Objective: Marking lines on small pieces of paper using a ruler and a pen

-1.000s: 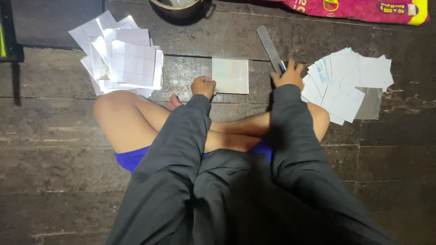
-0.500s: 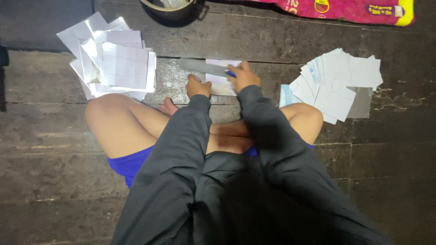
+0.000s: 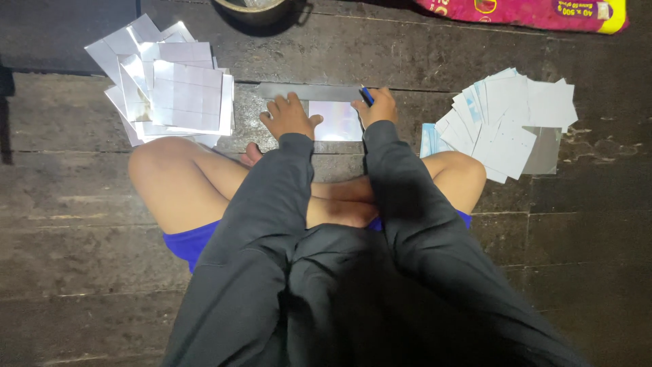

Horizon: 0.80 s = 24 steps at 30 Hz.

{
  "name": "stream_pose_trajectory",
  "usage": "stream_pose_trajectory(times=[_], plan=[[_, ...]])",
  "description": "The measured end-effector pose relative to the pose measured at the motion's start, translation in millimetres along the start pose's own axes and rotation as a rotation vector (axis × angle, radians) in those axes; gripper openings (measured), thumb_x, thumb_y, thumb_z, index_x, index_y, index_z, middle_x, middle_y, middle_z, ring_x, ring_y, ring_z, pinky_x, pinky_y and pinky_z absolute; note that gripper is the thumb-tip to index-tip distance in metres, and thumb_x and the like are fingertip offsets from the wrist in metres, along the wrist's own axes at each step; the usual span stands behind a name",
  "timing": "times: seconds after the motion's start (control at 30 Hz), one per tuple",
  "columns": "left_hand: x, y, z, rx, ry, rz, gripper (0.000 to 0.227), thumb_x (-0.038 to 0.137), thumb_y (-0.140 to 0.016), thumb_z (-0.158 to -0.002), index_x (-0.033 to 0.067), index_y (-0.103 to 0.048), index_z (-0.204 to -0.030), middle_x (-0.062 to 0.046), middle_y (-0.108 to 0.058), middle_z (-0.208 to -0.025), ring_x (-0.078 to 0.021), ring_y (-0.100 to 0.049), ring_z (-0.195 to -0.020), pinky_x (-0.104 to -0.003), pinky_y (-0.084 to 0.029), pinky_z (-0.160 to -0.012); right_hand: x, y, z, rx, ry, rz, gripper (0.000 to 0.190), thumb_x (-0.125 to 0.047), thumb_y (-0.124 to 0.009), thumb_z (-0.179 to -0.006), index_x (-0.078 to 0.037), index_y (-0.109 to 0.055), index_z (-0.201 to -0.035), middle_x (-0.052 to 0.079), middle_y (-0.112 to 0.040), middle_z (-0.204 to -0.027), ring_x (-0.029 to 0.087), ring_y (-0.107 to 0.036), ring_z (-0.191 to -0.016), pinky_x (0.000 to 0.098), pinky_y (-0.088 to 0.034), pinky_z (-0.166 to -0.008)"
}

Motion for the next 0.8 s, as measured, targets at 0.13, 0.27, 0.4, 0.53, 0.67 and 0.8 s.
stream_pose_trajectory(times=[0.13,0.27,0.4,0.53,0.67,0.8], plan=[[2,37,5,-0.187,-0.032,-0.053,0.075,0.052,-0.081,-0.085,0.0185,-0.046,-0.143,-0.013,-0.036,-0.154,-0.0390,-0.027,-0.145,-0.079,-0.024,-0.107,-5,7,12,0.014,0.071,-0.003,0.045,-0.044,-0.089,-0.081,-0.028,-0.072,-0.119,-0.004,-0.060,-0.111,0.031,-0.070,-0.107,0.0488,-0.058,-0.094],[-13,-5,-5,-0.276,-0.144,0.091,0.083,0.056,-0.078,-0.086,0.0240,-0.045,-0.155,-0.015,-0.025,-0.162,-0.0415,-0.013,-0.155,-0.070,-0.024,-0.117,-13,13,17,-0.078,0.096,0.086,0.044,-0.043,-0.075,-0.094,-0.045,-0.063,-0.137,-0.008,-0.052,-0.125,0.032,-0.069,-0.113,0.0520,-0.056,-0.098],[-17,-25,-11,-0.241,-0.278,0.075,0.081,0.061,-0.081,-0.079,0.0287,-0.056,-0.149,-0.013,-0.038,-0.154,-0.0374,-0.024,-0.152,-0.052,-0.030,-0.120,8,3,-1,-0.101,0.098,0.086,0.046,-0.038,-0.077,-0.093,-0.044,-0.062,-0.136,-0.007,-0.051,-0.128,0.033,-0.067,-0.116,0.0523,-0.056,-0.101],[-14,0,-6,-0.357,-0.272,0.043,0.084,0.060,-0.072,-0.088,0.0295,-0.039,-0.160,-0.006,-0.030,-0.168,-0.0308,-0.014,-0.158,-0.060,-0.014,-0.124,18,-3,-7,-0.078,0.088,0.042,0.044,-0.038,-0.079,-0.092,-0.040,-0.065,-0.134,-0.009,-0.050,-0.121,0.029,-0.068,-0.113,0.0479,-0.057,-0.096],[-11,21,-1,-0.390,-0.230,0.008,0.074,0.053,-0.063,-0.093,0.0359,-0.037,-0.160,0.005,-0.022,-0.173,-0.0322,0.001,-0.159,-0.085,0.007,-0.109,28,-7,-14,0.039,0.081,-0.154,0.052,-0.032,-0.094,-0.078,-0.027,-0.072,-0.125,-0.002,-0.053,-0.113,0.033,-0.068,-0.111,0.0439,-0.058,-0.093],[-15,21,-17,-0.424,-0.304,-0.116,0.065,0.056,-0.057,-0.092,0.0467,-0.042,-0.155,0.010,-0.016,-0.173,-0.0347,0.008,-0.158,-0.092,0.006,-0.102,35,6,-11,0.211,0.172,-0.317,0.063,-0.021,-0.091,-0.079,-0.016,-0.065,-0.136,0.012,-0.054,-0.114,0.042,-0.063,-0.113,0.0496,-0.054,-0.099]])
Point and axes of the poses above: each hand's wrist, its own z-axis away from the middle knuckle, its own y-axis out of the back of the hand, x = y × z, the point moved 4 cm from there along -z, towards the middle knuckle
